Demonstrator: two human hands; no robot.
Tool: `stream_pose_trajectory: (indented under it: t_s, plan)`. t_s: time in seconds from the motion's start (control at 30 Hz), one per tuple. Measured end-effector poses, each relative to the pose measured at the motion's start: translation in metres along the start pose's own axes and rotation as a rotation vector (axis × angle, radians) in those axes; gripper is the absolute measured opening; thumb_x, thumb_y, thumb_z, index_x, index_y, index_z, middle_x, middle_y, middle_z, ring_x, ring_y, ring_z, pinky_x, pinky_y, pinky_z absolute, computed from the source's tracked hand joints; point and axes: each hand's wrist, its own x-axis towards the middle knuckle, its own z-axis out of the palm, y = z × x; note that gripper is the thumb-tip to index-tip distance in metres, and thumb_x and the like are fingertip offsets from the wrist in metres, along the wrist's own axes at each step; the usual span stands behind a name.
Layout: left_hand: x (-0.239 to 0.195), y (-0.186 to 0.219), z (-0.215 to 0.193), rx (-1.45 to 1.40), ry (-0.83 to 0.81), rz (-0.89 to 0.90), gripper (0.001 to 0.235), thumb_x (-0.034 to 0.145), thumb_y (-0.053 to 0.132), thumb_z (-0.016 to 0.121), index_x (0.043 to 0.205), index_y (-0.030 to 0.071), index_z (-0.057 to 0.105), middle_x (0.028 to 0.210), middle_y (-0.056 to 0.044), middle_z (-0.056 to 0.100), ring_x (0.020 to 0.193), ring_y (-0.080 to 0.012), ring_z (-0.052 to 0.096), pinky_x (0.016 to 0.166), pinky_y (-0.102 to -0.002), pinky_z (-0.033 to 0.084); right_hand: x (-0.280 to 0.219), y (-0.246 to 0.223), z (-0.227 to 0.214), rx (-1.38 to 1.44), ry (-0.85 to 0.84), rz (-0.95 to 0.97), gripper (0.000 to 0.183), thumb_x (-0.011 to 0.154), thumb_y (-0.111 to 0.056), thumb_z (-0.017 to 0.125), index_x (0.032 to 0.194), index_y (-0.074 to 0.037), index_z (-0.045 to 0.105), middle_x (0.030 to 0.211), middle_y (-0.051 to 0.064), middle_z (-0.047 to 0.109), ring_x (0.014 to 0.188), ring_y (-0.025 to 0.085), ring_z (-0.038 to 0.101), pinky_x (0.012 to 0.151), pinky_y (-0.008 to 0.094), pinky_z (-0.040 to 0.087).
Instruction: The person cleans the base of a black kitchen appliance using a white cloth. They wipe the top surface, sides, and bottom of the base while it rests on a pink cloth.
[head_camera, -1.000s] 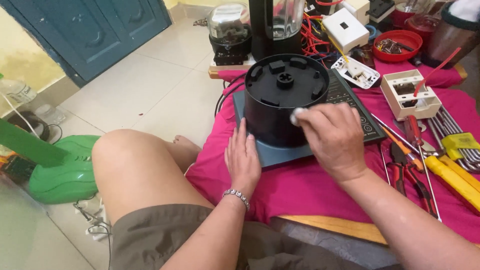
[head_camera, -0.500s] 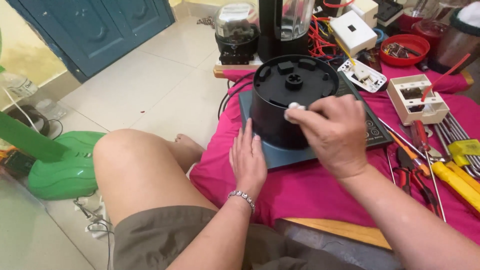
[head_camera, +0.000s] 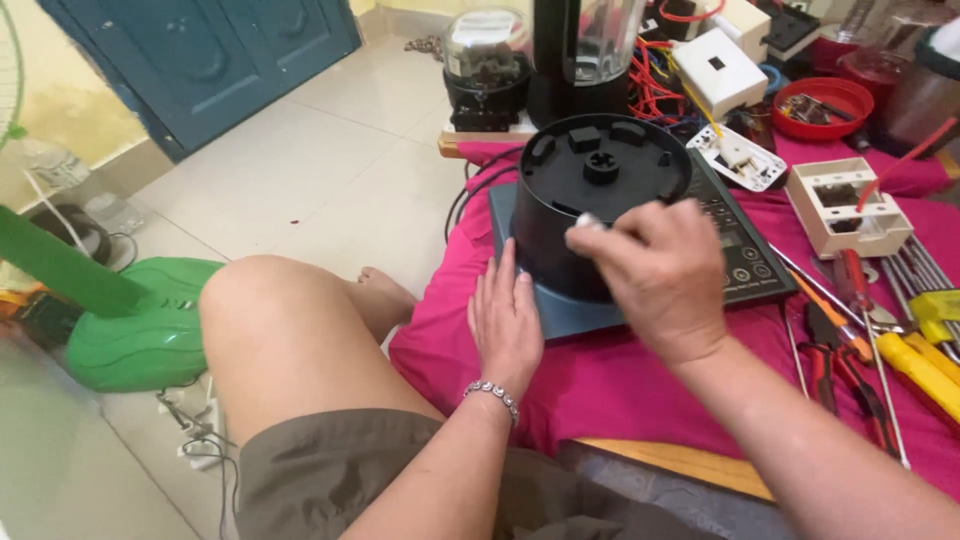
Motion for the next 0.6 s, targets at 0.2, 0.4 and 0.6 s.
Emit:
stream_pose_trajectory:
  t_s: [0.2,0.4,0.6]
  plan:
    - [0.000,0.000,-0.001,-0.005,-0.027,-0.002,0.055,0.108,0.036,0.031,0.163,0.036,0.027,0.165,-0.019,0.032,0.153,-0.0458,0.024,0.124,-0.057,0.012,-0.048,-0.010,-0.003,-0.044,-0.146,-0.021,0.014,0.096,-0.031,0.071,0.099,-0.044,0.075,0.085,-0.002,0.053,0.080,0.023,0.055,0.071,0.036,0.049]
    - [-0.002,0.002,0.000,0.000,-0.004,0.011,0.054,0.109,0.035,0.031,0.163,0.035,0.026,0.165,-0.019,0.031,0.152,-0.0469,0.024,0.124,-0.058,0.012,-0.045,0.003,-0.008,-0.043,-0.195,-0.013,0.017,0.100,-0.031,0.069,0.105,-0.045,0.076,0.085,-0.005,0.054,0.078,0.020,0.056,0.072,0.034,0.051]
    - [0.000,-0.002,0.000,-0.006,-0.009,0.007,0.054,0.108,0.035,0.033,0.162,0.036,0.028,0.165,-0.019,0.032,0.152,-0.0467,0.024,0.124,-0.058,0.012,-0.026,-0.037,-0.007,-0.061,-0.286,0.010,0.020,0.100,-0.034,0.063,0.111,-0.048,0.071,0.075,-0.008,0.049,0.071,0.014,0.057,0.062,0.029,0.053]
